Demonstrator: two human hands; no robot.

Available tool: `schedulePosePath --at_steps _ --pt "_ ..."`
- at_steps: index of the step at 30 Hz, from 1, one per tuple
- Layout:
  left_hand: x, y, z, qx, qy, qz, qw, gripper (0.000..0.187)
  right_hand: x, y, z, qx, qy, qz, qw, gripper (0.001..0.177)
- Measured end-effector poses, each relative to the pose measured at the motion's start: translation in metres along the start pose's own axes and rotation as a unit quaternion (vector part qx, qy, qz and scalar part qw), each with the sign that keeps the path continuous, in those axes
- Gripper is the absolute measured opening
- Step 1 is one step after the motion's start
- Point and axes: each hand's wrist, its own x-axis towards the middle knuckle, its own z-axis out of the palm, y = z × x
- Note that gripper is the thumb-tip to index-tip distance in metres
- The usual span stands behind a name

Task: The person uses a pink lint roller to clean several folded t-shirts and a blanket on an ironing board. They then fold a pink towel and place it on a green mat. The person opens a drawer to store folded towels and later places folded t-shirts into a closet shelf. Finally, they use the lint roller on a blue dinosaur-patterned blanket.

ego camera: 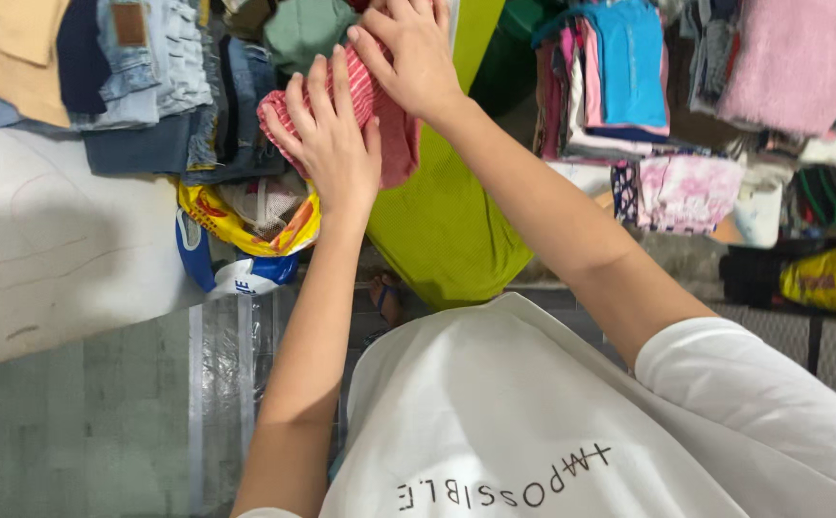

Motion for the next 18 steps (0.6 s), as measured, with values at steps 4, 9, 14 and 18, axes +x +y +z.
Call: schedulePosePath --at_steps 4,9,14,18 --pt "-0.002 0.002 0.004 0.018 -0.01 0.004 1.0 0.092 -0.011 -0.009 0.002 -0.038 -0.019 0.094 0.995 0.028" --pt "-0.013 0.022 0.013 -0.015 -0.024 -0.033 0.999 0.089 -0.072 -0.017 0.003 -0.034 0.039 0.112 0.992 0.068" --pt "-0.062 0.068 0.033 -0.056 -0.103 0.023 0.993 0.083 -0.182 0.006 -0.015 0.045 -0.036 0.292 0.955 0.084" --pt "-0.117 0.134 0.05 -0.114 -0.222 0.084 0.965 0.08 -0.293 0.041 -0.063 0.051 -0.071 0.4 0.912 0.09"
